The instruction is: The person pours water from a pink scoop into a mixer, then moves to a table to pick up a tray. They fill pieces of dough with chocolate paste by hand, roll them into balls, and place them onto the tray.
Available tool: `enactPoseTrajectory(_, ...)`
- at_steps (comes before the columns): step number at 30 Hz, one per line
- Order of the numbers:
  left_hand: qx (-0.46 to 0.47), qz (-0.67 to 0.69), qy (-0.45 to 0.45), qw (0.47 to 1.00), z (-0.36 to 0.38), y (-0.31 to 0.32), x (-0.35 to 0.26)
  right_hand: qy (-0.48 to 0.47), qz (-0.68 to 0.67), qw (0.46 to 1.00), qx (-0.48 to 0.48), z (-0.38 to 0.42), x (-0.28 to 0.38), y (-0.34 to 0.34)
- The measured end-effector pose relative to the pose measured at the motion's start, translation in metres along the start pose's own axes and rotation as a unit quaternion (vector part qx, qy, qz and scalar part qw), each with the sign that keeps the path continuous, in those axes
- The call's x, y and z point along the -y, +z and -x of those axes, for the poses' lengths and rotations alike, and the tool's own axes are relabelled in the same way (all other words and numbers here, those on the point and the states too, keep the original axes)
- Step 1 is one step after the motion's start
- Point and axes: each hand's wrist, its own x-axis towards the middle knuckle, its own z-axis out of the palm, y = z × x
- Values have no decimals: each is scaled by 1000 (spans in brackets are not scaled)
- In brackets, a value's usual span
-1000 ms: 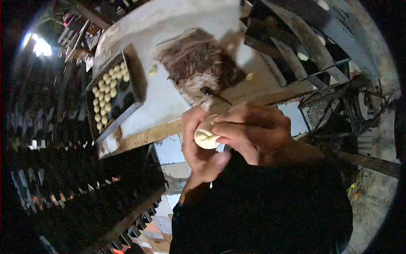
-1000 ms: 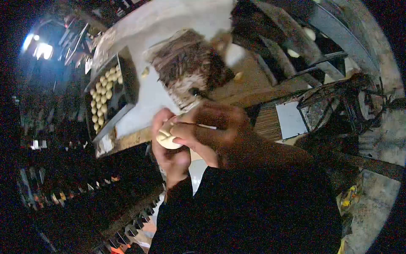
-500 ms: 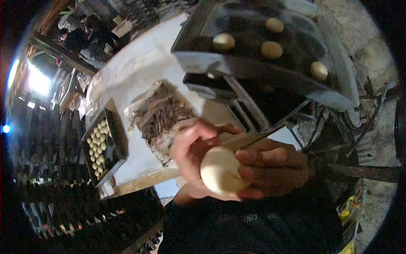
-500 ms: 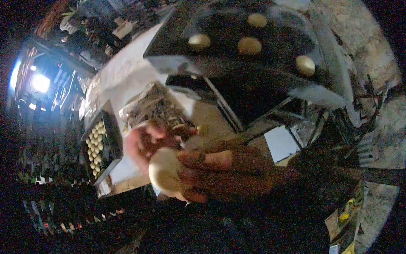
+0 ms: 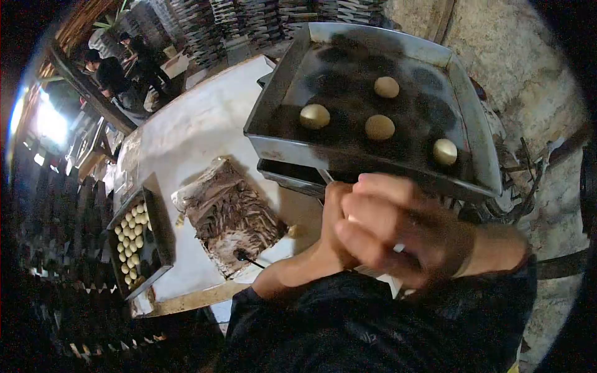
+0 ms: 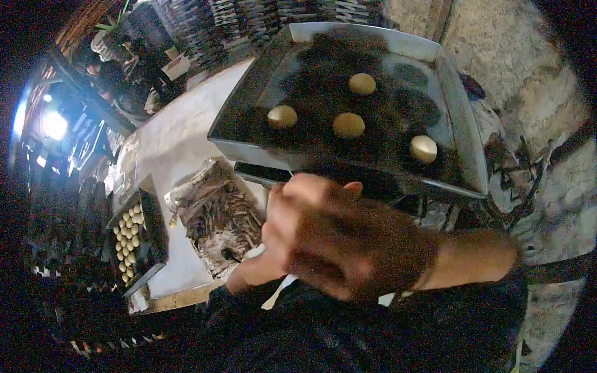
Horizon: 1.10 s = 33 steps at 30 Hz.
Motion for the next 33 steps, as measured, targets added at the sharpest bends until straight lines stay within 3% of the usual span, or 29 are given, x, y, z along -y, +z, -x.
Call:
enactPoseTrajectory(1, -21, -272, 97, 957, -2, 4, -1, 8, -22, 999, 24, -4, -10, -4)
enactPoseTrajectory(2, -13, -536, 166, 827, -2, 15, 3, 34, -54, 997, 33, -11, -22, -10)
enactPoseTrajectory(3, -5, -751, 224, 621, -1, 29, 8, 67, -86, 993, 33, -20, -35, -14)
enactPoseTrajectory(5, -21, -928, 257, 270, 8, 52, 15, 153, -132, 979, 3, -38, -71, -13)
enactPoseTrajectory(6, -10, -902, 284, 325, 15, 54, 11, 224, -146, 964, -14, -46, -93, -5)
enactPoseTrajectory(8, -17, -883, 325, 338, 34, 57, 12, 207, -161, 960, -97, -64, -162, 23)
enactPoseTrajectory(9, -35, -891, 339, 300, 47, 62, 20, 217, -112, 965, -93, -68, -192, 38)
enactPoseTrajectory(12, 30, -900, 395, 183, 99, 66, 8, 203, 207, 949, 123, -13, -263, 123)
enactPoseTrajectory(13, 72, -896, 414, 139, 121, 67, -1, 225, 165, 942, 186, -23, -263, 119)
enactPoseTrajectory(15, 26, -831, 519, 195, 169, 53, -14, 276, 84, 907, 306, -45, -261, 110)
enactPoseTrajectory(16, -1, -830, 532, 170, 193, 56, -29, 241, 101, 904, 338, -33, -270, 101)
enactPoseTrajectory(17, -31, -827, 543, 141, 219, 54, -45, 203, 82, 932, 288, -31, -272, 97)
enactPoseTrajectory(19, -216, -814, 523, 135, 263, 41, -84, 164, 58, 972, 161, -33, -253, 78)
enactPoseTrajectory(21, -299, -806, 477, 184, 317, 4, -140, 181, 77, 980, 19, -50, -176, 58)
enactPoseTrajectory(23, -277, -869, 411, 6, 393, -47, -199, 131, 126, 983, -41, -70, -106, 55)
enactPoseTrajectory(25, -395, -810, 430, -59, 468, -55, -214, 74, 186, 978, -55, -91, -41, 65)
enactPoseTrajectory(27, -456, -684, 545, -167, 556, -27, -242, 46, 222, 974, -21, -101, 15, 81)
enactPoseTrajectory(29, -476, -590, 499, -419, 649, 29, -270, 41, 233, 971, 31, -118, 59, 99)
enactPoseTrajectory(30, -539, -538, 532, -369, 670, 52, -270, 48, 229, 971, 52, -116, 69, 100)
enactPoseTrajectory(32, -586, -482, 375, -533, 763, 67, -328, 72, 199, 972, 107, -130, 87, 125)
enactPoseTrajectory(33, -641, -512, 339, -461, 756, 87, -331, 92, 177, 973, 117, -132, 91, 136)
